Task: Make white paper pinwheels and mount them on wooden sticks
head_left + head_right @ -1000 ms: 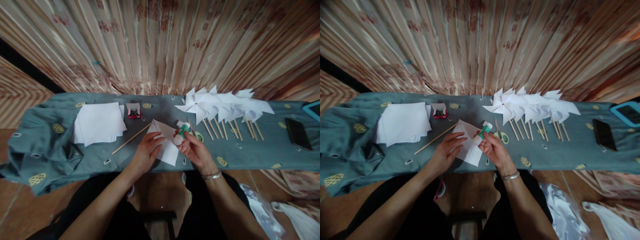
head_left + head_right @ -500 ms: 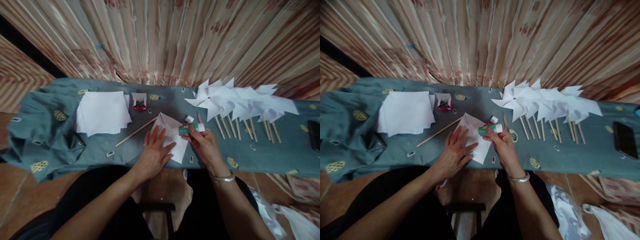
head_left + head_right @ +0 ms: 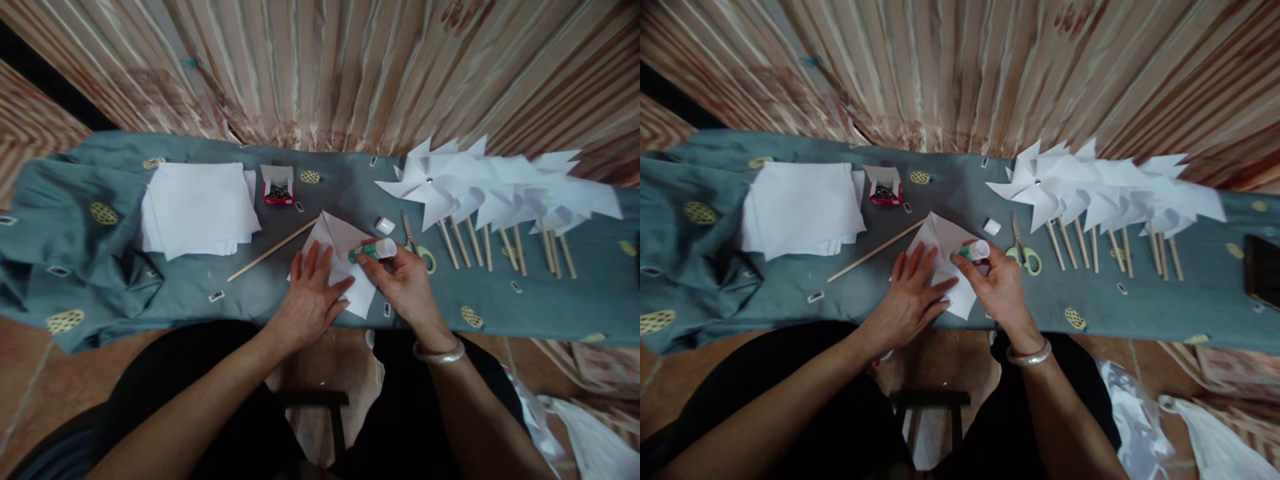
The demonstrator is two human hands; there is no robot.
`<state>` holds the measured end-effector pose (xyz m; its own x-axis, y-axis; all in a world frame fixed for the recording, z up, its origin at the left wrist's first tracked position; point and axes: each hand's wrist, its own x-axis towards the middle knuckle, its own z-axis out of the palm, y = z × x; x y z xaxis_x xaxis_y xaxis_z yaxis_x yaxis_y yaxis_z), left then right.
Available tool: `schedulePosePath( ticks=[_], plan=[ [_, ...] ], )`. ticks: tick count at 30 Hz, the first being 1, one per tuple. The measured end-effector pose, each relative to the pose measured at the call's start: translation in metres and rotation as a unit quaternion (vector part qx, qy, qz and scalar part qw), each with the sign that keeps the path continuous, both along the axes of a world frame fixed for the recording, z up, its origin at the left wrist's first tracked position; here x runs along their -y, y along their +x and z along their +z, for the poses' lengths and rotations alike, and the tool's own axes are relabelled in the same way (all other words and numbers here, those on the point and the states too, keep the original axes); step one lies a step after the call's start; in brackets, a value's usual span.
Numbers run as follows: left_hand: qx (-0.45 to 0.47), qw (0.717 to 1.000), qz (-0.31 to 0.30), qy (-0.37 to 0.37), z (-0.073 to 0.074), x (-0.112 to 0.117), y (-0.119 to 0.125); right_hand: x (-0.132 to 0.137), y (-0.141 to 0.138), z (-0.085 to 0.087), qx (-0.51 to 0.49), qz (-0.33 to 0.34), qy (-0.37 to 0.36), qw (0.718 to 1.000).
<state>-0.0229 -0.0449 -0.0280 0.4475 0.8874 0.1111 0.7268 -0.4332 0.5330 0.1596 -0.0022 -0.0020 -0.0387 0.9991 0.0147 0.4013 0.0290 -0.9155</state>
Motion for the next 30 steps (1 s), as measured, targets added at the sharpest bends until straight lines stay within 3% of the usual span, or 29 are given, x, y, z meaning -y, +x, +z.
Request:
schedulePosePath(
  ticks=[8,19,30],
  plan=[
    [-0.006,1.000,-0.001,-0.009,0.000,0.000,0.001,0.000,-0.003,0.000,0.000,0.015,0.006,1.000],
    [-0.019,1.000,-0.004,-0.003,-0.001,0.000,0.001,0.000,-0.006,0.011,0.142,0.059,0.061,0.986],
    [-0.058,0.998,-0.005,0.011,0.005,0.000,0.002,-0.001,-0.004,0.012,0.147,0.059,0.048,0.986]
  ],
)
